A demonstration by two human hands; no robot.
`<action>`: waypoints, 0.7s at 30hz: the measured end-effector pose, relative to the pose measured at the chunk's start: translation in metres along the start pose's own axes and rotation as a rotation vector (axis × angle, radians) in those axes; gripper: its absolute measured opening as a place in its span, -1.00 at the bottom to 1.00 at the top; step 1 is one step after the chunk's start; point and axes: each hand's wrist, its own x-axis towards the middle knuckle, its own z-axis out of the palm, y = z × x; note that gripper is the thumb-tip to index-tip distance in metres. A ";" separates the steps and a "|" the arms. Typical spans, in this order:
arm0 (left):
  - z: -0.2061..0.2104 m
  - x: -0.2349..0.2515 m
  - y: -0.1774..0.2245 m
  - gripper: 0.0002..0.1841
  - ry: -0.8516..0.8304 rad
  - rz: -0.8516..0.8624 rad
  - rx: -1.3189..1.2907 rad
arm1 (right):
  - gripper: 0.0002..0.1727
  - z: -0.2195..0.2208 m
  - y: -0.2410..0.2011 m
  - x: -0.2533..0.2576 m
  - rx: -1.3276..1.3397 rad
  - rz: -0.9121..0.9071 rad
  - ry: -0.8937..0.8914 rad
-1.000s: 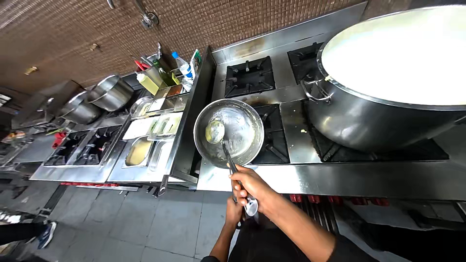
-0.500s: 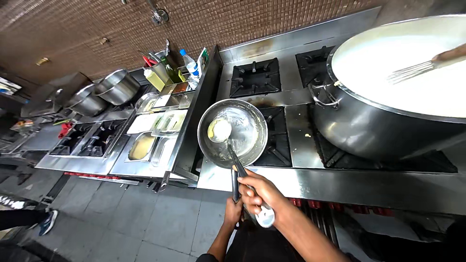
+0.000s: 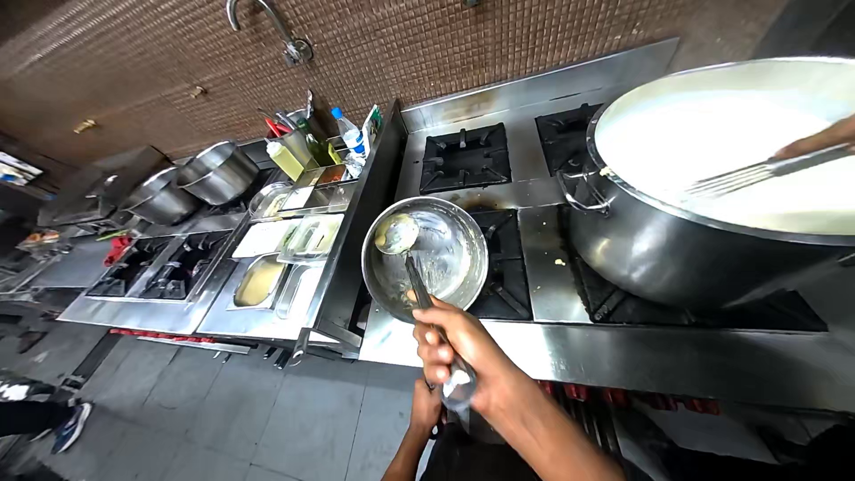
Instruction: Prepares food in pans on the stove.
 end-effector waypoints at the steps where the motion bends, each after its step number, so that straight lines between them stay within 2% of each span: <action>1: 0.000 0.002 -0.002 -0.79 -0.006 0.000 0.014 | -0.70 0.000 0.002 -0.014 -0.006 -0.015 -0.030; 3: 0.001 0.002 0.002 -0.73 0.003 0.002 0.059 | -0.55 -0.008 0.012 -0.036 -0.037 -0.064 -0.110; 6: 0.004 0.009 -0.012 -0.77 0.038 0.031 0.031 | -0.51 -0.024 0.020 -0.038 -0.024 -0.105 -0.091; 10: 0.006 0.021 -0.035 -0.78 0.024 0.030 0.042 | -0.76 -0.034 0.007 0.008 0.004 -0.045 0.020; 14: 0.005 0.006 -0.010 -0.78 0.039 0.019 0.128 | -0.71 -0.011 -0.007 0.034 0.003 -0.075 0.059; 18: 0.006 0.006 -0.014 -0.78 0.034 0.032 0.111 | -0.85 0.017 -0.025 0.023 0.040 -0.073 0.048; 21: 0.004 0.010 -0.016 -0.79 0.029 0.025 0.094 | -0.85 0.020 -0.030 -0.010 0.034 -0.059 -0.020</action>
